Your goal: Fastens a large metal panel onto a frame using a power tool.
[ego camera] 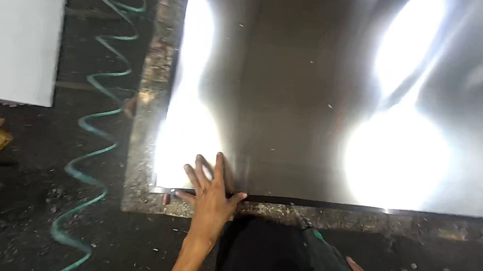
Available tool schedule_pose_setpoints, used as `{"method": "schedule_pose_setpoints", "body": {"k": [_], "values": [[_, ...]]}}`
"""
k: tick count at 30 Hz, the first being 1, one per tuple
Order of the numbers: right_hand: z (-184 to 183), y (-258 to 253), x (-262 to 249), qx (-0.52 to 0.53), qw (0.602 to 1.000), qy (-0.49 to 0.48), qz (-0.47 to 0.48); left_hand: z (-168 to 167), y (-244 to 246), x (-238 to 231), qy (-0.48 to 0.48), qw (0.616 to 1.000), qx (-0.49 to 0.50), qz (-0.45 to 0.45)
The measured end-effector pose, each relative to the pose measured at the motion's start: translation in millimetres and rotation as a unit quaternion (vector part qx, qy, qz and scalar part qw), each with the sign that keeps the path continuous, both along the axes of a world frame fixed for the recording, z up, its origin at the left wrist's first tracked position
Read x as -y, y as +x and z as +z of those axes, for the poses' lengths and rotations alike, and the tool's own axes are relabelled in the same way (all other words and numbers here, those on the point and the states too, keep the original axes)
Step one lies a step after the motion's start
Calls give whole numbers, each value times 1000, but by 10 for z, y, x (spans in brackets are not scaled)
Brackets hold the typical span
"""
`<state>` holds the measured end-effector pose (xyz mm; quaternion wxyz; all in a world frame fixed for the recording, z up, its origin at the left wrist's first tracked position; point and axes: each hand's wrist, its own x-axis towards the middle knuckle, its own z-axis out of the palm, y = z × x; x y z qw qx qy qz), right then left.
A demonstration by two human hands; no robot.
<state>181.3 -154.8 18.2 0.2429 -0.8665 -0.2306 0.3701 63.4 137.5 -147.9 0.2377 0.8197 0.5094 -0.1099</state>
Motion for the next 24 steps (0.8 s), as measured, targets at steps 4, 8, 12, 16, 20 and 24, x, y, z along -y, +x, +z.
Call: {"method": "schedule_pose_setpoints", "body": {"k": [4, 8, 12, 16, 20, 24], "values": [[107, 105, -236, -9, 997, -69, 34, -52, -13, 9, -6, 999, 32, -10], [174, 154, -392, -12, 995, -89, 45, -57, 2, -12, -6, 999, 34, -10], [214, 196, -479, -14, 992, -115, 47, -55, 31, -49, -14, 1000, 25, -10], [226, 194, -524, -17, 990, -132, 41, -69, 45, -54, -13, 1000, 12, -10], [241, 210, -593, -28, 987, -153, 46, -78, 20, -52, -7, 1000, 12, -20], [276, 233, -729, -13, 977, -194, 89, -55, 37, -67, 5, 999, 36, -31]]}}
